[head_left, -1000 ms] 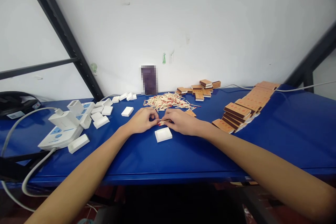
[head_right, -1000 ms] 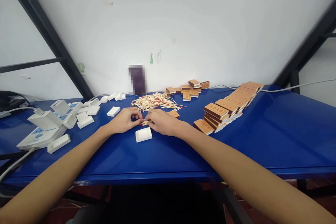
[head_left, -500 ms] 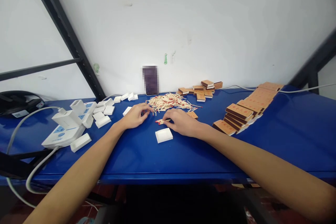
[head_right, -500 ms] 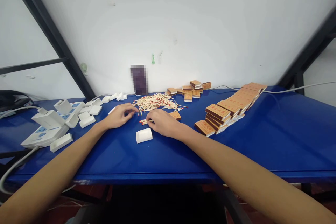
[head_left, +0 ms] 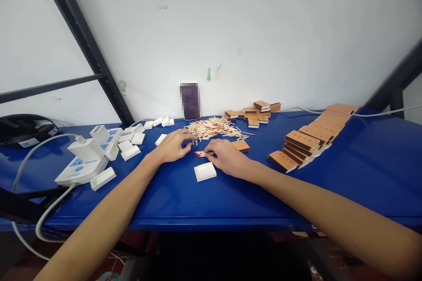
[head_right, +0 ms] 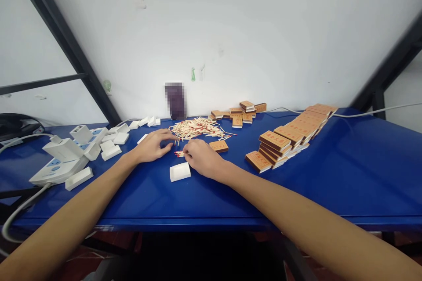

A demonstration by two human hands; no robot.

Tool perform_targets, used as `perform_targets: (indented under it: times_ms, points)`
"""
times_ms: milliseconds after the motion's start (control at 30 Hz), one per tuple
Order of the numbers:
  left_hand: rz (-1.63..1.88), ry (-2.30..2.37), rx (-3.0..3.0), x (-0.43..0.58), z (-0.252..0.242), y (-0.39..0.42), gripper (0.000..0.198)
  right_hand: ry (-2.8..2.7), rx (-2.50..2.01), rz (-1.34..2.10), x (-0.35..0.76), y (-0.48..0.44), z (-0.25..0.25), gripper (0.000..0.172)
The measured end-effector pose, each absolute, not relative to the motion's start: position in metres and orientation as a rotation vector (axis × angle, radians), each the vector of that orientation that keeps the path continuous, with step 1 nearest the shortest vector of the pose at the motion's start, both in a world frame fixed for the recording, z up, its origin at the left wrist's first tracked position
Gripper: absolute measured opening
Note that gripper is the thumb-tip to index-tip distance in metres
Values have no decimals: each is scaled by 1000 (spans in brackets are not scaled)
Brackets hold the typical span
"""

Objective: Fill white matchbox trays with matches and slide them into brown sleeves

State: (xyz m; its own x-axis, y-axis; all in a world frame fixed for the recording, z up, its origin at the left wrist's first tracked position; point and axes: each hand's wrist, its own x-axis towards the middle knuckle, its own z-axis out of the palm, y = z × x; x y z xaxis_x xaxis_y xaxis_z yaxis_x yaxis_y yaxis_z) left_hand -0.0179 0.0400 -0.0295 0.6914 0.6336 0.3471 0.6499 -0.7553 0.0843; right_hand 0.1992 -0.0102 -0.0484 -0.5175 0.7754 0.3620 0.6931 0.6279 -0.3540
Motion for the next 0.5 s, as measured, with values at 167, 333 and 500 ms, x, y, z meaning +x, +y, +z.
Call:
perform_targets:
  times_ms: [167,333,500]
  points:
    - [-432,-1082,-2875,-19,-35,46,35,-2277,-1176,309,199,-8,-47,16]
    - [-467,-1085,-2898,-19,-36,47,33,-2250,-1197,348,200,-3,-47,16]
    - [-540,-1077,-2958,-15,-37,44,29,-2278,-1117,343,201,-2,-47,14]
